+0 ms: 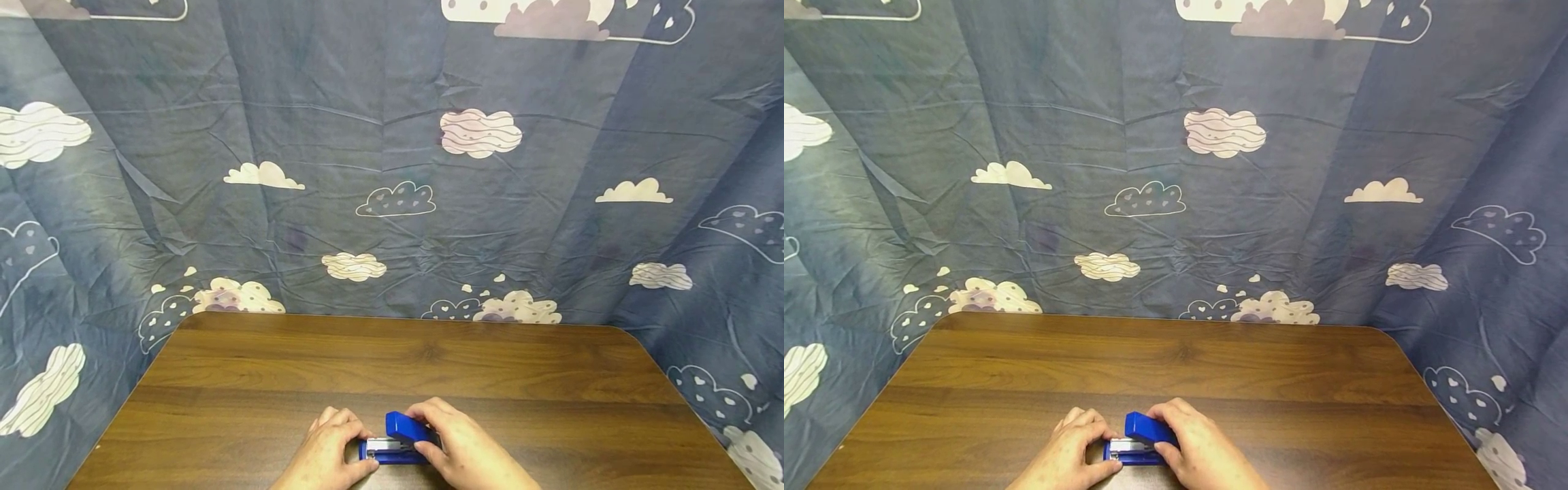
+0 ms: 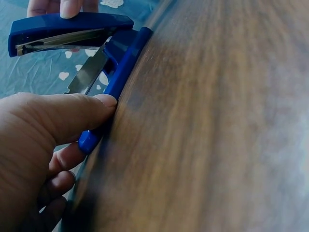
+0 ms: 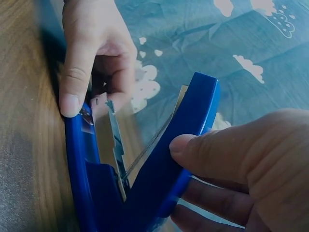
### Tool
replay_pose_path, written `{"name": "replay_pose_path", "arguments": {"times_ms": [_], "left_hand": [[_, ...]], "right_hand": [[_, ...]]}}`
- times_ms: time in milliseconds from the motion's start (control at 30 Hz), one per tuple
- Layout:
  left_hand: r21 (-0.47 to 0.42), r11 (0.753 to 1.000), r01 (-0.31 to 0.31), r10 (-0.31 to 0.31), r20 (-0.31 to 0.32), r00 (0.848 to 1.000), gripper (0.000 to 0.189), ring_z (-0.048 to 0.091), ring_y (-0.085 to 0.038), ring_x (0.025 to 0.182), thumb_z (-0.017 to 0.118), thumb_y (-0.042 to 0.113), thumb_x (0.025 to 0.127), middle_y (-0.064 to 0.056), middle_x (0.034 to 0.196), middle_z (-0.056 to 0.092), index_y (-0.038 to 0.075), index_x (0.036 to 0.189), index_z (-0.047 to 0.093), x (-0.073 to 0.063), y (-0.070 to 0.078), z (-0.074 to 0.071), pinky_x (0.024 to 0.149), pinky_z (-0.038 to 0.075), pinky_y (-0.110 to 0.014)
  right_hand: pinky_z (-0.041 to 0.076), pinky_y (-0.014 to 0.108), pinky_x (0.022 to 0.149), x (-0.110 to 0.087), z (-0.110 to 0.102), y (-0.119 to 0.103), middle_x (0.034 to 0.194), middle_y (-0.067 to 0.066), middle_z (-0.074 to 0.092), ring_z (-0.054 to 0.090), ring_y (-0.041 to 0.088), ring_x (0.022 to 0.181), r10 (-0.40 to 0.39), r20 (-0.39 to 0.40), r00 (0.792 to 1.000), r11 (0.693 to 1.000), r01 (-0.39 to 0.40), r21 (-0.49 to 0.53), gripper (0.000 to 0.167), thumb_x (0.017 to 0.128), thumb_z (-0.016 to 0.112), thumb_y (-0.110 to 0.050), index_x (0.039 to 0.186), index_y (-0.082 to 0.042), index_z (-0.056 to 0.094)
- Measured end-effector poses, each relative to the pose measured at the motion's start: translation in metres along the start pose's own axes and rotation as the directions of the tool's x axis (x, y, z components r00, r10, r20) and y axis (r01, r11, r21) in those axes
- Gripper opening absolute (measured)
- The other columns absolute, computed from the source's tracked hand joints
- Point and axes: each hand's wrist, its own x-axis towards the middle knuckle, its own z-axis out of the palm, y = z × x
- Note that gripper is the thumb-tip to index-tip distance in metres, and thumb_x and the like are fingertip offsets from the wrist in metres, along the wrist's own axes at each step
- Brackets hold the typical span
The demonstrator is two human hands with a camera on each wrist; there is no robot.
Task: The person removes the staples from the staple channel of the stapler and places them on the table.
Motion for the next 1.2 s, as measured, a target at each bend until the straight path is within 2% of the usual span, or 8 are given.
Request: {"name": "replay_pose_path", "arguments": {"times_ms": [400,767,1200], "left_hand": [[0.006,1.000,-0.001,0.001,-0.007,1.000,0.028,0.046,-0.003,0.092,0.084,0.047,0.076,0.021,0.093,0.058,0.031,0.096,0.073,-0.0022,-0.0013,0.0022,0.079,0.040,-0.031],[-0.005,1.000,0.015,-0.015,0.005,1.000,0.028,0.045,-0.002,0.092,0.084,0.047,0.076,0.021,0.093,0.058,0.032,0.097,0.073,0.0002,-0.0003,0.0008,0.079,0.039,-0.030],[-0.005,1.000,0.006,-0.006,-0.007,1.000,0.028,0.046,-0.003,0.093,0.084,0.047,0.076,0.021,0.092,0.058,0.032,0.097,0.073,-0.0002,-0.0001,0.0016,0.080,0.040,-0.031]], "right_hand": [[0.057,0.030,0.088,-0.0028,-0.0025,0.0057,0.112,-0.007,0.065,0.067,0.010,0.103,-0.081,-0.068,0.994,0.996,0.083,0.016,0.036,0.089,0.076,-0.010,0.121,-0.016,0.061],[0.057,0.030,0.090,-0.0027,-0.0074,0.0048,0.111,-0.012,0.064,0.065,0.006,0.105,-0.019,-0.035,0.999,0.999,0.020,0.041,0.034,0.090,0.076,-0.010,0.120,-0.017,0.061],[0.057,0.032,0.091,-0.0028,-0.0077,0.0030,0.115,-0.008,0.065,0.067,0.011,0.106,-0.010,-0.015,1.000,0.999,0.010,0.044,0.033,0.093,0.074,-0.015,0.122,-0.019,0.060]]}}
